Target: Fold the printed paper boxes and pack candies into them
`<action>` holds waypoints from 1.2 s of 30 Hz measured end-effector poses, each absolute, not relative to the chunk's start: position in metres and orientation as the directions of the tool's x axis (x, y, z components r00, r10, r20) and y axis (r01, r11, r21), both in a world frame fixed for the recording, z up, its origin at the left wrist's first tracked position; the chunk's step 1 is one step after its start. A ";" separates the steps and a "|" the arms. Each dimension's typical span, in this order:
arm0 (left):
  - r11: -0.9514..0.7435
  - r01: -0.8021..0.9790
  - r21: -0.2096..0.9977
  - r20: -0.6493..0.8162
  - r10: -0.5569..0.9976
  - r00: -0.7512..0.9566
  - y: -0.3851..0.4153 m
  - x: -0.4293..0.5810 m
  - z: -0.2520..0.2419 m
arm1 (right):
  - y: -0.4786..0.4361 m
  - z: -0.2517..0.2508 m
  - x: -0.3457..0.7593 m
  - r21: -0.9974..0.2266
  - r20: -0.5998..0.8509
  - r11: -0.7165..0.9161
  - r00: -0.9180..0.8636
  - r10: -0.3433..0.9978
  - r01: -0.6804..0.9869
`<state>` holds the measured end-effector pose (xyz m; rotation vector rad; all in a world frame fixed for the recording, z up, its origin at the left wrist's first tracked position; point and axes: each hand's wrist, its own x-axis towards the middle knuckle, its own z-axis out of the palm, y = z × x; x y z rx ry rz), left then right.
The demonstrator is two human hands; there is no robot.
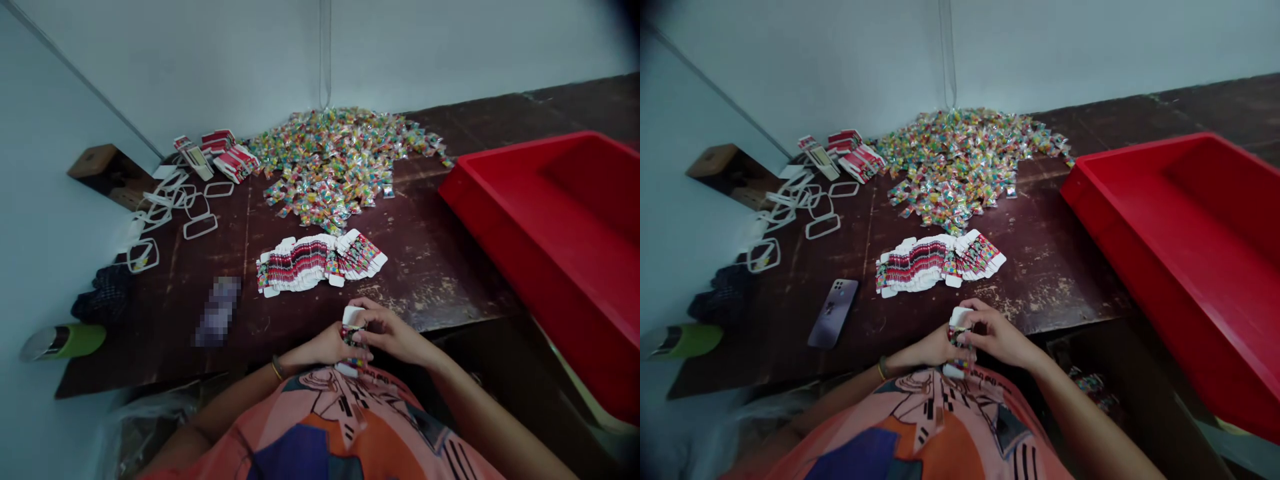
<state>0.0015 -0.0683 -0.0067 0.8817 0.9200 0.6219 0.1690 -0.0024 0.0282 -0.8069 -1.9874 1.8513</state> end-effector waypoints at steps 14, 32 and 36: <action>0.267 0.049 0.962 -0.271 0.953 0.133 -0.090 -0.021 -0.013 | -0.028 -0.021 0.172 -0.752 -0.493 -0.657 -0.618 0.613 -0.051; 0.598 -0.656 0.461 -0.496 0.786 0.368 -0.086 -0.005 -0.021 | -0.012 0.006 0.149 -0.968 -0.249 -0.174 -0.726 0.641 0.178; 0.587 -0.668 0.458 -0.456 0.800 0.391 -0.094 -0.013 -0.020 | -0.009 0.002 0.146 -0.967 -0.253 -0.167 -0.702 0.666 0.190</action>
